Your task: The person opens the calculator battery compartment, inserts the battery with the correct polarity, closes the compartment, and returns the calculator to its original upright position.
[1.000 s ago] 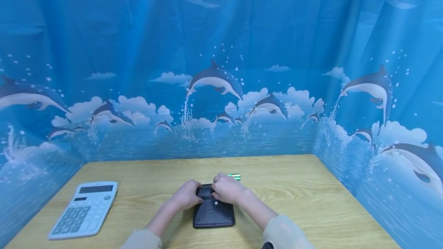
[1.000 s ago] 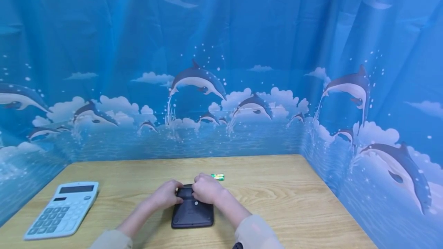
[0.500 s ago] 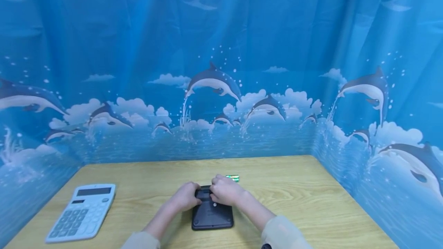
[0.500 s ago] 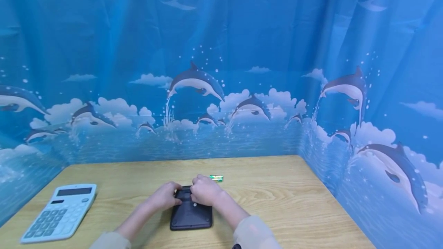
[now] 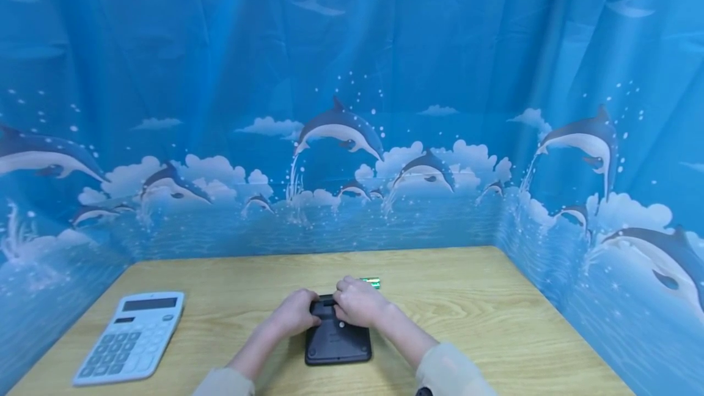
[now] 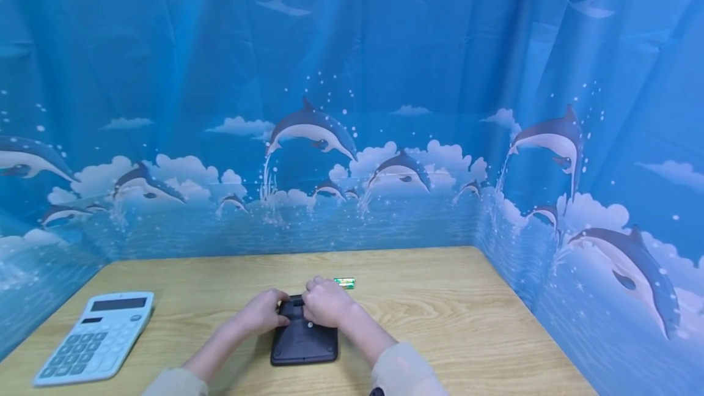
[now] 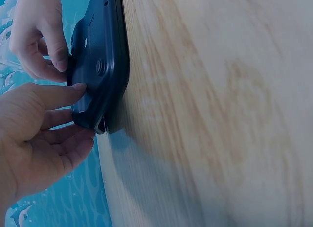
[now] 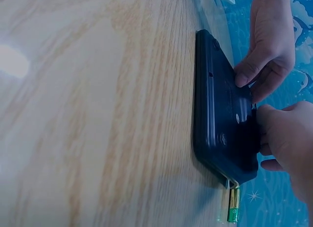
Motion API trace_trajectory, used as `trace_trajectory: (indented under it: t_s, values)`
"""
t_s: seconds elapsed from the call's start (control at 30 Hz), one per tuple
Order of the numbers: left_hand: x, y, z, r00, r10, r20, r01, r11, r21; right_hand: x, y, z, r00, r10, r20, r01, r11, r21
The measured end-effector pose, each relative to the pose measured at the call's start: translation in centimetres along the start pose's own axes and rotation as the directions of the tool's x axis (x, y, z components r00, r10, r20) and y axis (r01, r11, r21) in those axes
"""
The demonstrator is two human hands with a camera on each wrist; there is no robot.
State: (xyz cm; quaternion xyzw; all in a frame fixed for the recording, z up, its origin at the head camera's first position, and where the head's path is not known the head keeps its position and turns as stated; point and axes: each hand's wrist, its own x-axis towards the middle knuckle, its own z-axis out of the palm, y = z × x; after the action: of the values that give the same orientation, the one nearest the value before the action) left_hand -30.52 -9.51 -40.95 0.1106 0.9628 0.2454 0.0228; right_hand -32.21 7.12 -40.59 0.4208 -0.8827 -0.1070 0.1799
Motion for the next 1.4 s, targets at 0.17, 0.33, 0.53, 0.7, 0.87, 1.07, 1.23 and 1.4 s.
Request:
trace_trajectory:
  t_s: [0.17, 0.33, 0.53, 0.7, 0.87, 1.07, 1.23, 1.4]
  values:
    - [0.01, 0.03, 0.10, 1.000, -0.001, 0.002, 0.001, 1.000, 0.001, -0.15, 0.03, 0.03, 1.000, 0.004, -0.010, -0.004, 1.000, -0.001]
    - [0.07, 0.07, 0.07, 1.000, -0.011, 0.006, 0.011, 1.000, -0.001, -0.22, 0.03, 0.08, 1.000, 0.006, -0.022, -0.007, 1.000, -0.017]
    - [0.23, 0.10, -0.11, 1.000, -0.005, 0.008, 0.005, 1.000, 0.010, 0.00, 0.23, 0.13, 0.998, 0.024, -0.053, -0.023, 1.000, 0.013]
    - [0.21, 0.16, -0.11, 1.000, -0.016, 0.010, 0.015, 1.000, 0.005, 0.10, 0.22, -0.06, 0.997, 0.010, -0.070, -0.009, 1.000, 0.013]
    - [0.10, 0.15, -0.08, 1.000, -0.010, 0.005, 0.010, 1.000, 0.011, 0.01, 0.12, -0.02, 0.995, -0.005, -0.095, 0.005, 1.000, 0.004]
    - [-0.02, -0.02, -0.16, 1.000, 0.021, -0.009, -0.021, 0.999, 0.035, -0.06, 0.14, 0.00, 0.994, 0.002, -0.109, 0.002, 0.999, 0.036]
    - [-0.06, -0.13, -0.17, 0.999, 0.039, -0.009, -0.039, 0.999, 0.024, 0.04, 0.13, -0.24, 0.993, 0.045, -0.105, -0.036, 0.996, 0.082]
    - [-0.14, -0.08, -0.17, 0.999, 0.043, -0.022, -0.043, 0.999, 0.017, 0.13, 0.12, -0.41, 0.990, 0.095, -0.100, -0.081, 0.987, 0.138]
